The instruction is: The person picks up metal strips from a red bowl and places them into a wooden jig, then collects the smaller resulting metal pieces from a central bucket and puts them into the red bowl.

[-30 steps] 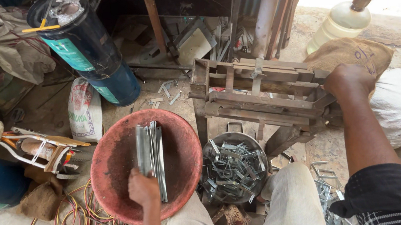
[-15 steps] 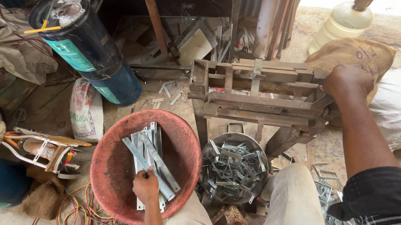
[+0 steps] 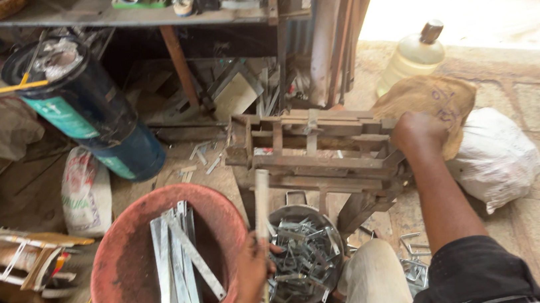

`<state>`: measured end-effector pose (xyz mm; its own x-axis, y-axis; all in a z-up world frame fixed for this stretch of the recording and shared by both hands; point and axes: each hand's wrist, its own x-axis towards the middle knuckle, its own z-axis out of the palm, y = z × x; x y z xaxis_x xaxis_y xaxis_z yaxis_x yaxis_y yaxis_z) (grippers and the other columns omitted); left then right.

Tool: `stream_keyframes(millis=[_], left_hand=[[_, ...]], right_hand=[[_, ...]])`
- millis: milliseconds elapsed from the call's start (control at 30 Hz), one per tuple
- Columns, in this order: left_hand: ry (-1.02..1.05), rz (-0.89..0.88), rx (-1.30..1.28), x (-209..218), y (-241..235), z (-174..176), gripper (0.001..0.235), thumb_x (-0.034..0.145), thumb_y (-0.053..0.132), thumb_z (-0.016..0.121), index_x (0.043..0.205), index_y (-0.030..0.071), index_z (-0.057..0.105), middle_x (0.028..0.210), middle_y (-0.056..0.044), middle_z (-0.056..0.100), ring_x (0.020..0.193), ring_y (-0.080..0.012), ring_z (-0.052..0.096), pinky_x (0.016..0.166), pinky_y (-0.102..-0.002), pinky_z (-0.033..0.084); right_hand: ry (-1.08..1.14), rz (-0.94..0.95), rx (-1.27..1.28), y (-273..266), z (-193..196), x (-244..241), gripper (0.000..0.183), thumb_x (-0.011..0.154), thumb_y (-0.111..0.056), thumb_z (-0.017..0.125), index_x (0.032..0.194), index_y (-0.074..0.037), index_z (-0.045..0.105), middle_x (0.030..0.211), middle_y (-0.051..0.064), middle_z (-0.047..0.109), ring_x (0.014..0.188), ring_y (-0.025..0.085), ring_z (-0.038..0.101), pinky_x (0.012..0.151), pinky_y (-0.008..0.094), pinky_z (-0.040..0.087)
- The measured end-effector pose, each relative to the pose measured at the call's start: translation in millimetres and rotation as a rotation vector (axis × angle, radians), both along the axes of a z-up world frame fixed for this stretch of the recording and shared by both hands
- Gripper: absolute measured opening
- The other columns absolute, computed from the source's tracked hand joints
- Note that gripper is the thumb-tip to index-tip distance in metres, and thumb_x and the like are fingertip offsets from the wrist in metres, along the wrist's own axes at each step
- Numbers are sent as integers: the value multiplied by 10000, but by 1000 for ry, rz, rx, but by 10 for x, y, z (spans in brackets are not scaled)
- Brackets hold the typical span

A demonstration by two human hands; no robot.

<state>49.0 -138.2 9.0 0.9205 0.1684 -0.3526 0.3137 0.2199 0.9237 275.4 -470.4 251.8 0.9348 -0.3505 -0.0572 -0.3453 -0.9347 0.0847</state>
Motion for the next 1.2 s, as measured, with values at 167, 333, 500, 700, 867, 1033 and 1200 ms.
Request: stream_keyframes(millis=[167,333,500,700,867,1033,1200], left_hand=[[36,-19,-153,181,-403,59,264,1041,230,505,1240,78,588,778,-106,738,405,-89,487,349,-251,339],[-2,-24,-111,496,-496,62,248,1020,221,547,1224,97,615,784,-102,741,416,-82,491,354,-253,345],[10,-13,-137,1031,-599,36,264,1050,241,567,1022,-15,627,823,-110,765,436,-95,508,367,-260,347],[76,-21,-75,1425,-620,59,288,1050,259,544,986,11,674,862,-121,786,445,-102,518,390,-274,378],[76,-23,-113,1416,-600,67,284,1039,265,549,1017,11,675,892,-108,803,457,-111,517,394,-280,373],[118,-67,-186,1446,-518,-50,359,1053,350,485,1085,35,654,993,-138,784,647,-164,669,560,-317,504],[-116,120,270,1330,-278,-97,432,1102,384,521,1163,-19,667,1087,-180,745,893,-205,682,811,-351,521]], right_hand=[[41,-42,15,75,97,-30,354,916,-219,634,1233,-118,754,1331,160,691,1217,369,668,936,497,560],[71,-30,-5,113,151,-54,340,927,-212,620,1223,-132,768,1319,153,715,1199,343,697,947,463,571],[83,-36,14,152,208,-75,324,938,-192,622,1221,-116,761,1299,161,717,1164,334,711,916,450,593],[80,-58,42,162,213,-59,321,940,-189,626,1223,-112,758,1299,159,707,1168,336,704,887,454,606],[69,-59,40,119,88,-201,317,934,-301,668,1168,-112,767,1230,160,734,1122,340,722,878,436,606],[-305,82,-46,38,-569,-1059,340,958,-459,645,993,-132,733,954,139,761,888,325,758,721,448,619],[-364,-36,198,180,-1216,-1563,287,1085,-306,520,1211,-95,670,905,183,734,553,272,742,473,393,565]])
